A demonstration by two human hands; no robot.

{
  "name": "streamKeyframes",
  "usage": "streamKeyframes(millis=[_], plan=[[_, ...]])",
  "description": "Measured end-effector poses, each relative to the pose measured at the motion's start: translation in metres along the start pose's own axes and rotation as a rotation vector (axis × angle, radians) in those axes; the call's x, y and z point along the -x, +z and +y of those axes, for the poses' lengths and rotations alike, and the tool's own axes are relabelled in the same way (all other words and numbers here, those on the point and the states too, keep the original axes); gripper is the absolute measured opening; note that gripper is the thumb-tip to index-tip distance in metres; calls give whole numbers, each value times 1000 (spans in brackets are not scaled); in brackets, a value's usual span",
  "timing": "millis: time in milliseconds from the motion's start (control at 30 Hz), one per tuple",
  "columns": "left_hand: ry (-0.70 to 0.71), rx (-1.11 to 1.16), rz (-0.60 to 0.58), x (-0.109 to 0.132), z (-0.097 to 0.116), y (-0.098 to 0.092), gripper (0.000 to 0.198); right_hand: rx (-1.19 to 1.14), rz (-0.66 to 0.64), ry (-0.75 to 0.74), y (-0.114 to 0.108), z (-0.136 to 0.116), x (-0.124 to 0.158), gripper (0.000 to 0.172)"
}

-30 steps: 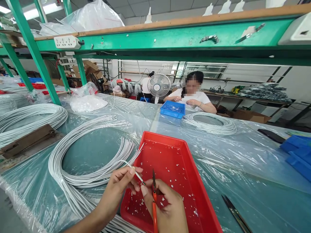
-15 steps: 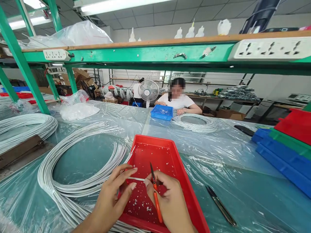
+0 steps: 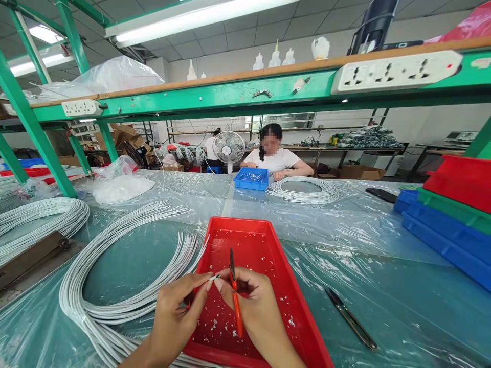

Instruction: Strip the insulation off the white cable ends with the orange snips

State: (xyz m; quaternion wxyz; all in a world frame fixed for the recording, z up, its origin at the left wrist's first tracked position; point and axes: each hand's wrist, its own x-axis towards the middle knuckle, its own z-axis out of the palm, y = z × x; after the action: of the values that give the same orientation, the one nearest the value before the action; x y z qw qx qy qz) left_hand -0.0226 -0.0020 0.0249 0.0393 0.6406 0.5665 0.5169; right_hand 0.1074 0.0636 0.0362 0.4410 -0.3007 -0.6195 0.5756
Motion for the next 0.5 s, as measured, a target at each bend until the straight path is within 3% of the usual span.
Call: streamKeyframes(millis=[200, 367, 500], plan=[[22, -13, 40, 1, -4, 6, 18, -7, -28, 21, 1, -6, 0, 13], [85, 54, 95, 4, -10, 10, 17, 188, 7, -76, 0, 1, 2, 11], [20, 134, 29, 6, -11, 11, 17, 265, 20, -95, 1, 3, 3, 11]])
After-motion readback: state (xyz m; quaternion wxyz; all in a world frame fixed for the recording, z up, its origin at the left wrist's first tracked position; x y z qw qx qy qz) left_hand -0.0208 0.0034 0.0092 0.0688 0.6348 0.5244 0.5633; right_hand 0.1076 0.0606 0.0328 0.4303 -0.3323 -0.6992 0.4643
